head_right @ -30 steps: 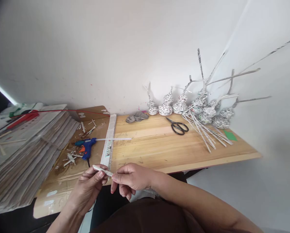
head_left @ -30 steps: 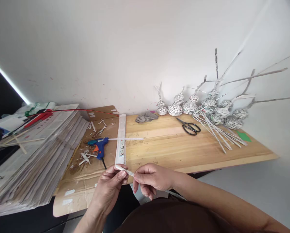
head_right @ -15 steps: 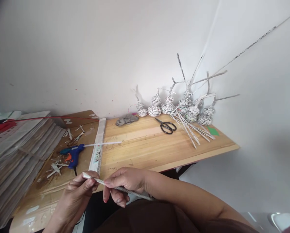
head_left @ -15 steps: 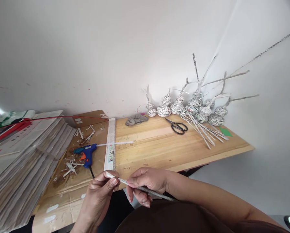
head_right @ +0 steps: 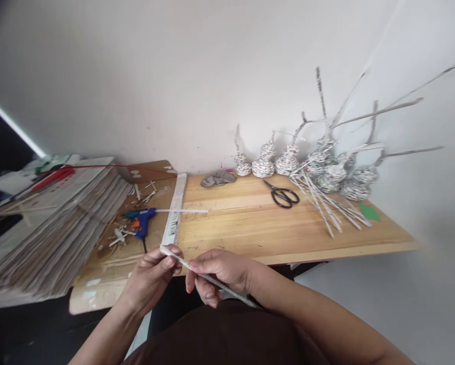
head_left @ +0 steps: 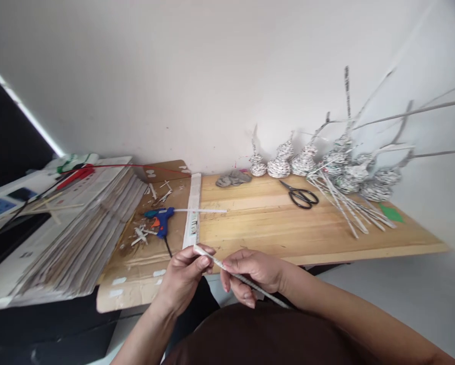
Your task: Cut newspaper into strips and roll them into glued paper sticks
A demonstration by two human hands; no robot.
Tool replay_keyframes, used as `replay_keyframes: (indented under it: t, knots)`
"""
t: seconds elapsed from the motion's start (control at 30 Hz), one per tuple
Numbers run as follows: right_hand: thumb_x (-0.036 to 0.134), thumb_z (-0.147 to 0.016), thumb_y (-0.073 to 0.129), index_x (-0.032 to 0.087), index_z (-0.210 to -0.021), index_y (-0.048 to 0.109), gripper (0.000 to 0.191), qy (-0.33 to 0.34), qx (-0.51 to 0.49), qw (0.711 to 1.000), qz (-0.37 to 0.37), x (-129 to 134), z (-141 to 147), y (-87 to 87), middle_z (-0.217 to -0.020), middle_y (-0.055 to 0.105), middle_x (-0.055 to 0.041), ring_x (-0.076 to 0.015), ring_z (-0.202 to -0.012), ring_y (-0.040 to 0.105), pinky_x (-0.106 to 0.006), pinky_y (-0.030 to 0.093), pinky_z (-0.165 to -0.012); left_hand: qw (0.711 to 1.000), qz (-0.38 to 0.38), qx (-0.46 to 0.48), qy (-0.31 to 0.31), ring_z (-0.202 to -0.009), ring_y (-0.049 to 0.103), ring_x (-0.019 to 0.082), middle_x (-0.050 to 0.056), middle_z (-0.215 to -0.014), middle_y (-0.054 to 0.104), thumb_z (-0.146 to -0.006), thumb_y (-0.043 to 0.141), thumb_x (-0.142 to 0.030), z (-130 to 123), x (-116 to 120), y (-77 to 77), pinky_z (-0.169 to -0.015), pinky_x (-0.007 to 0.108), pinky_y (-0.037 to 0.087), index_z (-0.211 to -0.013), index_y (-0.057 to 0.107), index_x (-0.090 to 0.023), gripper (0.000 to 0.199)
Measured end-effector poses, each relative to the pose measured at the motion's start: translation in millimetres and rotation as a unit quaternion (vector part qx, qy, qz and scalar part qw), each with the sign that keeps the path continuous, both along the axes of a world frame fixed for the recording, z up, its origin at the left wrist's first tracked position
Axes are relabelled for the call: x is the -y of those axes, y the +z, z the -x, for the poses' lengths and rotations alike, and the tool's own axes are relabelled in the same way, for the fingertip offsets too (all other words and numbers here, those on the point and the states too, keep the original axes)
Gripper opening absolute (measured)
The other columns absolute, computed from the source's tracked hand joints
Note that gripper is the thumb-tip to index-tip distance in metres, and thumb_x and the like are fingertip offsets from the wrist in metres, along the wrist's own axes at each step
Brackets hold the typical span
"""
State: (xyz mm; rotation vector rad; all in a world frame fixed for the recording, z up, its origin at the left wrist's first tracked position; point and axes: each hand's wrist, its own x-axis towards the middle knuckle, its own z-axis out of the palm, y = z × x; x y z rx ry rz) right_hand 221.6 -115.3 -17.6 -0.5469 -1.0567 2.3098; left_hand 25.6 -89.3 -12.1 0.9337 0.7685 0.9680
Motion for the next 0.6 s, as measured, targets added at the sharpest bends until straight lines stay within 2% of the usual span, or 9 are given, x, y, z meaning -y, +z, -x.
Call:
replay_keyframes:
  t: [0.13, 0.23, 0.4, 0.5, 0.6]
  knots:
    - [0.043, -0.095, 0.045, 0.008, -0.082, 0.063, 0.041, -0.013, 0.041, 0.999, -0.027, 1, 0, 0.4, -0.045, 0.056, 0.0014, -0.0095, -0.034, 0.050, -0.020, 0.038, -0.038, 1.000, -0.016, 0.014, 0.000, -0.057, 0.052, 0.007, 0.000, -0.068, 0.061, -0.064, 0.082, -0.024, -3, 0, 2.2, -0.056, 0.019, 0.042, -0.074, 0.073, -0.015, 0.016]
    - [0.046, -0.095, 0.043, 0.010, -0.081, 0.063, 0.044, 0.008, 0.042, 0.999, -0.030, 1, 1, 0.3, -0.044, 0.056, 0.0013, -0.0105, -0.033, 0.050, -0.021, 0.040, -0.038, 0.999, -0.026, 0.020, 0.000, -0.057, 0.052, 0.007, -0.001, -0.070, 0.061, -0.063, 0.082, -0.022, -2, 0, 1.4, -0.056, 0.019, 0.041, -0.071, 0.071, -0.016, 0.016]
    - [0.049, -0.094, 0.043, 0.009, -0.080, 0.062, 0.047, 0.010, 0.066, 0.997, -0.030, 1, 2, -0.9, -0.044, 0.056, 0.0011, -0.0104, -0.034, 0.052, -0.018, 0.033, -0.033, 0.998, -0.052, 0.025, -0.008, -0.059, 0.050, 0.007, -0.001, -0.067, 0.058, -0.068, 0.079, -0.023, 3, -2, -3.6, -0.057, 0.019, 0.040, -0.069, 0.067, -0.016, 0.014]
    - [0.048, -0.095, 0.043, 0.010, -0.079, 0.060, 0.044, 0.016, 0.040, 0.999, -0.010, 0, 1, -5.4, -0.043, 0.054, 0.0021, -0.0109, -0.033, 0.051, -0.020, 0.037, -0.035, 0.998, -0.054, 0.025, -0.009, -0.060, 0.051, 0.007, -0.001, -0.068, 0.058, -0.070, 0.078, -0.023, 5, -3, -7.6, -0.058, 0.019, 0.040, -0.074, 0.069, -0.017, 0.011]
    - [0.044, -0.093, 0.047, 0.011, -0.077, 0.059, 0.039, 0.037, -0.013, 0.999, 0.011, -1, 1, -11.5, -0.041, 0.051, 0.0036, -0.0116, -0.031, 0.048, -0.023, 0.042, -0.036, 0.999, -0.039, 0.029, -0.024, -0.061, 0.053, 0.008, 0.000, -0.074, 0.061, -0.069, 0.079, -0.024, 7, -4, -11.5, -0.059, 0.021, 0.042, -0.084, 0.072, -0.019, 0.018]
